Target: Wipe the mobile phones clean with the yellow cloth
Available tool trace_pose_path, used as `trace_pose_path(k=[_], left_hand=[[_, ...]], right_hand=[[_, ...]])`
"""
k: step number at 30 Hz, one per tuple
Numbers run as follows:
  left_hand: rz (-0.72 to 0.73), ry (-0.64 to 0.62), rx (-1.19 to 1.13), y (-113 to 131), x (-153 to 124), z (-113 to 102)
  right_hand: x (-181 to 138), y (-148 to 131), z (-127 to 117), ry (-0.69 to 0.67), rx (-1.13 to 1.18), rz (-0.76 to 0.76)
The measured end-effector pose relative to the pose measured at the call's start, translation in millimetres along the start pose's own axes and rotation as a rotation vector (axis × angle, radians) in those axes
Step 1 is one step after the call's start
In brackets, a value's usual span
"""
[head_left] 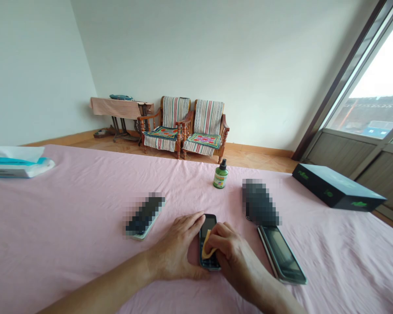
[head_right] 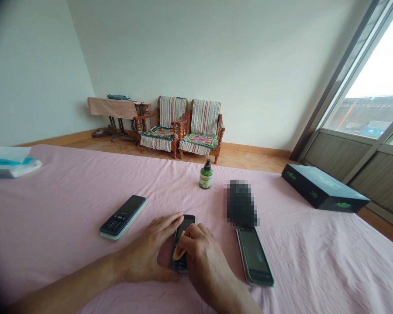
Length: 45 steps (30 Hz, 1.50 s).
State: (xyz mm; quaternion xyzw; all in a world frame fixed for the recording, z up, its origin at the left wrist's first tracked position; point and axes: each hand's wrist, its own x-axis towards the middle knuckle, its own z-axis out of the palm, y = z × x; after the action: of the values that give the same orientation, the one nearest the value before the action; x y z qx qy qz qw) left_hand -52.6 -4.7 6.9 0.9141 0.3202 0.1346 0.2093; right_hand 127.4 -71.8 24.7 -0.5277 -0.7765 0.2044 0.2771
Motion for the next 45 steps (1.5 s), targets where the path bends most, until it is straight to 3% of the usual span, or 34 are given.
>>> trace_pose_path(k=[9,15,21,26,36,45], left_hand=[[-0.023,-0.034,0.018,-2,-1,0],[-0.002,0.009,-0.005,0,0,1],[0.007,0.011,-0.018,-1,-1,0],[0.017,0.026,-0.039,-1,-1,1],[0.010,0.011,-0.022,0,-1,-1],[-0.007,-0.009,-0.004,1,-1,-2]], right_hand=[[-10,3,-6,-0.005,0.041,0.073],[-10,0,1,0.003,0.060,0.016],[-11,1,-5,-0.004,0.004,0.086],[-13,-2,0,-0.019,0.018,0.044],[-11,0,2,0.025,-0.120,0.171],[-15,6,4,0.043,-0.031,0.147]])
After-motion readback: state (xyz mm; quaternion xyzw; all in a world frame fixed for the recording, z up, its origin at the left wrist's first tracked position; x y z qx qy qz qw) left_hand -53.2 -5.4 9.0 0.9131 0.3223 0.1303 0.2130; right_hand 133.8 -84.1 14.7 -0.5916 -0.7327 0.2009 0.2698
